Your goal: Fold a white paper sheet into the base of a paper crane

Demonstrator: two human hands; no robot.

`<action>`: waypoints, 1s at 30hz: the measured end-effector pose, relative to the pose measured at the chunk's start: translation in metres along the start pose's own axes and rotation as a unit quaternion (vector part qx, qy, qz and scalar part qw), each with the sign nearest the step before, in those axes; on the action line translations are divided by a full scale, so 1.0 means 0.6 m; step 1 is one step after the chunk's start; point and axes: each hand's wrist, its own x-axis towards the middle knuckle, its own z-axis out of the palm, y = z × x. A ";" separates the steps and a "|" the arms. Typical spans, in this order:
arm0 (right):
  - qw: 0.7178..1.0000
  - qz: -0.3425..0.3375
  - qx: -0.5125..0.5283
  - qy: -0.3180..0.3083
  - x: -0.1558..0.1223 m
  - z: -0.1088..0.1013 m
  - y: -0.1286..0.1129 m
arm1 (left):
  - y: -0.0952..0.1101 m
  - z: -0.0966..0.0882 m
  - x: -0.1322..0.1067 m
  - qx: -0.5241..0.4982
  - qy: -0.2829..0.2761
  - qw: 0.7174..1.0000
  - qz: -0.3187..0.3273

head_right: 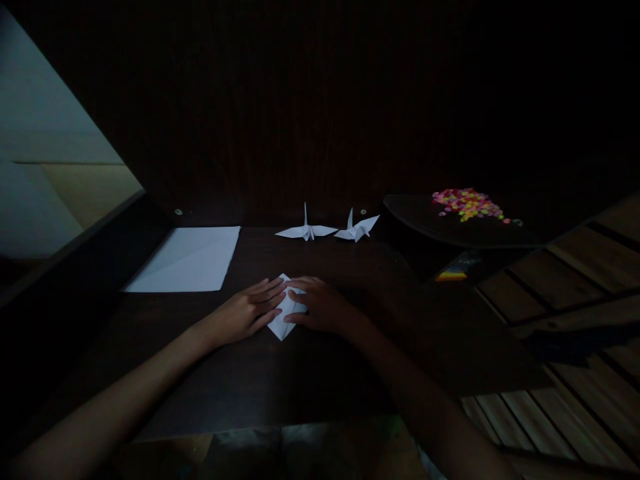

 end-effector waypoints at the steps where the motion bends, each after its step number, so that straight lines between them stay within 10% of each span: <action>1: 1.000 0.001 0.004 -0.007 -0.001 0.002 0.000 | 0.004 0.001 0.000 -0.002 -0.006 1.000 -0.004; 15: 0.984 0.066 0.103 -0.128 -0.010 -0.024 0.006 | 0.038 0.005 -0.007 0.026 -0.051 0.995 -0.078; 24: 0.991 0.083 0.096 0.034 -0.015 -0.028 0.031 | 0.010 -0.011 -0.011 -0.039 -0.062 0.997 -0.018; 30: 0.992 0.058 0.108 0.028 -0.011 -0.019 0.024 | -0.006 -0.025 -0.014 -0.098 -0.062 0.993 -0.016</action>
